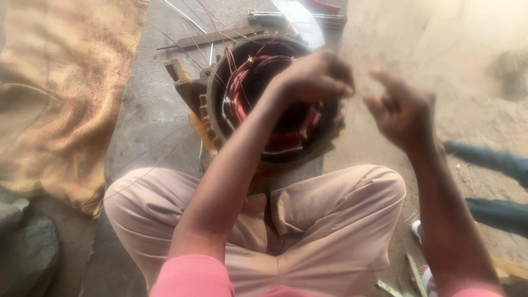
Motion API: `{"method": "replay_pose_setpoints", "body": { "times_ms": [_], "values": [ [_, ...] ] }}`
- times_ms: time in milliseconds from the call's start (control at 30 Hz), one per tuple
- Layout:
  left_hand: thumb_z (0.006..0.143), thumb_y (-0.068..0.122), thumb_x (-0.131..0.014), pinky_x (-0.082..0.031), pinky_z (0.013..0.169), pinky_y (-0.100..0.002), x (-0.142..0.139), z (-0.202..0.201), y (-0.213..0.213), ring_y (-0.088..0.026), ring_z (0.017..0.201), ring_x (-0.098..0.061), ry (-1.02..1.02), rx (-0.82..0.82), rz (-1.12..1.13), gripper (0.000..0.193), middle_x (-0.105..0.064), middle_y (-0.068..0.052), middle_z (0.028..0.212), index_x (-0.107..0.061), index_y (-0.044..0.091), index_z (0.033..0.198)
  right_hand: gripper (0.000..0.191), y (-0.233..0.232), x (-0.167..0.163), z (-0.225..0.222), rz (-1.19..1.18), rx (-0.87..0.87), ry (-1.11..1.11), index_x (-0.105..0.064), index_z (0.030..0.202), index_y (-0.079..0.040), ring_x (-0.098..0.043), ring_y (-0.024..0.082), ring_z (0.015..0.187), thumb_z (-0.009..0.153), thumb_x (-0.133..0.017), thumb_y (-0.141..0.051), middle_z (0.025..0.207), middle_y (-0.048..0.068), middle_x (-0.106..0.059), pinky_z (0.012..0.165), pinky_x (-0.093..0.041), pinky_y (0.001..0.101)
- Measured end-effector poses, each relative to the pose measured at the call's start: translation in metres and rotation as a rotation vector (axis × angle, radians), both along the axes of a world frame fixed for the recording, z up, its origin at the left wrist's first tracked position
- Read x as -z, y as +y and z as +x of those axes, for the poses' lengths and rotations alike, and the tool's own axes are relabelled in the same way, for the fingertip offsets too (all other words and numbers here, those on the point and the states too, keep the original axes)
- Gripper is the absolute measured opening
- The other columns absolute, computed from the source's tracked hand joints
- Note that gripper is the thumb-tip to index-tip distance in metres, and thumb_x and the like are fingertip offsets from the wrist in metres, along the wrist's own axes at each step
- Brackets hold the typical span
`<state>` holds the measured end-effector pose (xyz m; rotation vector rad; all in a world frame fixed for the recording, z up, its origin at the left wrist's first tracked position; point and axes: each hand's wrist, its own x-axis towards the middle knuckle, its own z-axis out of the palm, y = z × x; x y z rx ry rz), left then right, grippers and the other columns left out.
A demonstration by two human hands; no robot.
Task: The person sits on the floor rewinding an electric motor stator. They route copper wire around the stator windings, cut wire with scissors, fit white insulating sleeves over wire ends, and press the prepared wires into place on the stator.
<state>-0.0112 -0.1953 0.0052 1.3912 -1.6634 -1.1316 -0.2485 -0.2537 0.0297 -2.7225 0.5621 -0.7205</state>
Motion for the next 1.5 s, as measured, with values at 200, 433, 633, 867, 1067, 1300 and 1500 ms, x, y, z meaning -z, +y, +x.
{"method": "replay_pose_setpoints", "body": {
  "times_ms": [200, 433, 633, 867, 1067, 1300, 1500],
  "values": [
    [0.083, 0.029, -0.074, -0.061, 0.075, -0.031, 0.005, 0.002, -0.004, -0.014, 0.078, -0.075, 0.024, 0.033, -0.048, 0.024, -0.08, -0.005, 0.089, -0.08, 0.012, 0.099, 0.016, 0.0, 0.021, -0.002, -0.113, -0.153, -0.122, -0.068, 0.108, -0.007, -0.064, 0.012, 0.065, 0.102, -0.081, -0.014, 0.078, 0.007, -0.068, 0.052, -0.047, 0.0232],
    [0.084, 0.029, -0.072, -0.062, 0.073, -0.032, 0.0, -0.003, -0.001, -0.014, 0.076, -0.075, -0.062, -0.018, 0.025, 0.023, -0.079, -0.005, 0.089, -0.08, 0.012, 0.098, 0.028, -0.012, 0.025, 0.011, 1.154, 0.255, -0.244, -0.065, 0.087, -0.004, -0.043, 0.005, 0.045, 0.107, -0.067, -0.023, 0.062, -0.002, -0.053, 0.038, -0.031, 0.0199],
    [0.083, 0.03, -0.072, -0.063, 0.077, -0.03, -0.005, -0.001, 0.002, -0.012, 0.081, -0.078, -0.001, -0.008, 0.034, 0.024, -0.08, -0.003, 0.094, -0.08, 0.014, 0.099, 0.035, -0.008, 0.015, -0.008, 1.101, 0.294, -0.171, -0.066, 0.103, -0.012, -0.04, 0.004, 0.048, 0.106, -0.053, -0.044, 0.068, -0.005, -0.053, 0.038, -0.03, 0.0204],
    [0.084, 0.032, -0.074, -0.062, 0.077, -0.032, -0.007, -0.002, 0.002, -0.015, 0.082, -0.076, -0.096, -0.024, 0.093, 0.025, -0.079, -0.005, 0.096, -0.079, 0.014, 0.101, 0.056, -0.016, 0.095, -0.006, 0.261, 0.21, 0.047, -0.062, 0.085, -0.006, -0.05, 0.018, 0.057, 0.11, -0.04, -0.052, 0.066, 0.003, -0.052, 0.05, -0.037, 0.0386],
    [0.083, 0.03, -0.073, -0.064, 0.078, -0.03, -0.004, 0.001, 0.0, -0.013, 0.082, -0.078, 0.021, 0.017, 0.045, 0.024, -0.08, -0.003, 0.098, -0.08, 0.015, 0.101, 0.047, -0.049, 0.084, -0.06, -0.241, 0.179, -0.163, -0.053, 0.087, -0.004, -0.052, 0.022, 0.071, 0.126, -0.033, -0.021, 0.08, 0.008, -0.055, 0.069, -0.042, 0.0417],
    [0.088, 0.025, -0.072, -0.061, 0.077, -0.033, -0.009, 0.001, 0.003, -0.015, 0.081, -0.074, -0.077, 0.022, 0.066, 0.018, -0.08, -0.007, 0.094, -0.08, 0.012, 0.098, 0.042, -0.057, 0.05, -0.002, -0.298, -0.238, -0.009, -0.056, 0.075, -0.004, -0.048, 0.023, 0.053, 0.103, -0.064, -0.034, 0.064, 0.009, -0.052, 0.047, -0.041, 0.0393],
    [0.086, 0.027, -0.072, -0.063, 0.078, -0.03, -0.004, 0.005, 0.002, -0.012, 0.081, -0.076, 0.033, 0.014, 0.018, 0.02, -0.08, -0.004, 0.097, -0.079, 0.015, 0.1, 0.033, -0.051, 0.009, -0.052, -0.126, -0.074, 0.015, -0.064, 0.079, -0.009, -0.06, 0.013, 0.059, 0.111, -0.055, -0.013, 0.073, 0.007, -0.064, 0.053, -0.048, 0.0272]
  ]
}}
